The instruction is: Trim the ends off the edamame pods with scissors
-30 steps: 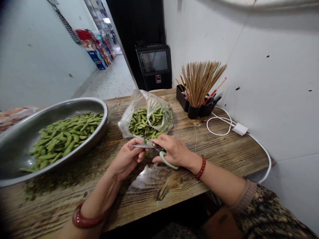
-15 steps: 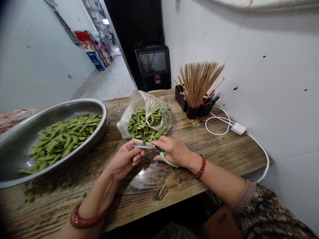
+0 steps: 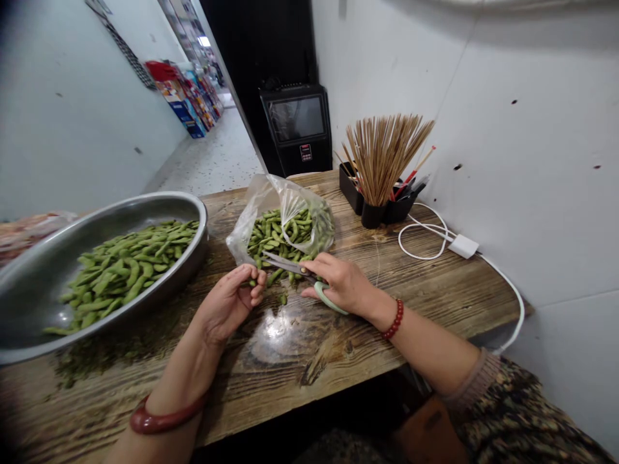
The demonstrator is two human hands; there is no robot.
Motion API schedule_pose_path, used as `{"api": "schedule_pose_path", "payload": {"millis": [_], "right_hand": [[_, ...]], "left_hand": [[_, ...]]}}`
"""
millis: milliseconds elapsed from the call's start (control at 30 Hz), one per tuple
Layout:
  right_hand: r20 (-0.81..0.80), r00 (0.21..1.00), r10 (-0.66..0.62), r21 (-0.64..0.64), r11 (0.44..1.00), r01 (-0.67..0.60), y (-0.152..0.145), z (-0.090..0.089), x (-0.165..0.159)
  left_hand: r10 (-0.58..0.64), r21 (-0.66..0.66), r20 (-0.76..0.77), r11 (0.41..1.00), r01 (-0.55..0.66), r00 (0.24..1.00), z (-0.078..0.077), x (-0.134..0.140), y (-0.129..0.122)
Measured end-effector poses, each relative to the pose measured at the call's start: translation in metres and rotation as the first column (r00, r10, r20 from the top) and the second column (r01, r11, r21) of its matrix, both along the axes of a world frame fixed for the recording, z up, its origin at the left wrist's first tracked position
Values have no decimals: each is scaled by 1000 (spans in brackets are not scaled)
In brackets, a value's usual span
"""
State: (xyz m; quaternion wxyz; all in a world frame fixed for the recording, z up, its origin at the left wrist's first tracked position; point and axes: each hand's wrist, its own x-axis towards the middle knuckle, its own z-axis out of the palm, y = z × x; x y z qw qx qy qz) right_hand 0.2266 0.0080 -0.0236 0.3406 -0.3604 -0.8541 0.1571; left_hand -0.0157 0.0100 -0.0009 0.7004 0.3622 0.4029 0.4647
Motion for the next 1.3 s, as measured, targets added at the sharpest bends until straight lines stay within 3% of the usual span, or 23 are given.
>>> {"api": "schedule_pose_path", "payload": {"millis": [100, 200, 367, 433, 500, 600, 700, 867, 1033, 1167, 1300], "right_hand": [[-65, 997, -42, 17, 999, 43, 2, 1, 1], [-60, 997, -54, 9, 998, 54, 2, 2, 0], [-23, 998, -57, -26, 998, 56, -1, 4, -2], [-20, 998, -60, -34, 998, 59, -2, 4, -2], [-24, 998, -56, -32, 998, 55, -1, 3, -2], [-34, 998, -59, -25, 998, 59, 1, 0, -1], [-38, 995, -91, -13, 996, 90, 5, -4, 0], [-71, 989, -126, -24, 992, 125, 3, -3, 1], [-56, 998, -24, -69, 997, 20, -16, 21, 0], [-78, 997, 28, -140, 989, -39, -37, 39, 9], [-175, 984, -45, -261, 965, -2, -53, 53, 27]], "left_hand": [[8, 17, -94, 1000, -7, 995, -3, 5, 1], [42, 86, -300, 996, -17, 953, -10, 13, 4], [236, 398, -669, 915, 72, 705, -23, 26, 13], [293, 457, -733, 881, 124, 614, -27, 29, 16], [320, 480, -748, 866, 142, 581, -31, 30, 18], [330, 499, -729, 856, 135, 600, -33, 32, 18], [310, 458, -722, 884, 91, 619, -26, 31, 14], [202, 295, -567, 955, -33, 798, 0, 20, -11], [115, 94, -402, 992, -84, 908, 14, 17, -49], [102, 83, -300, 993, -80, 948, 18, 23, -67], [95, 127, -206, 989, -69, 974, 34, 28, -65]]}}
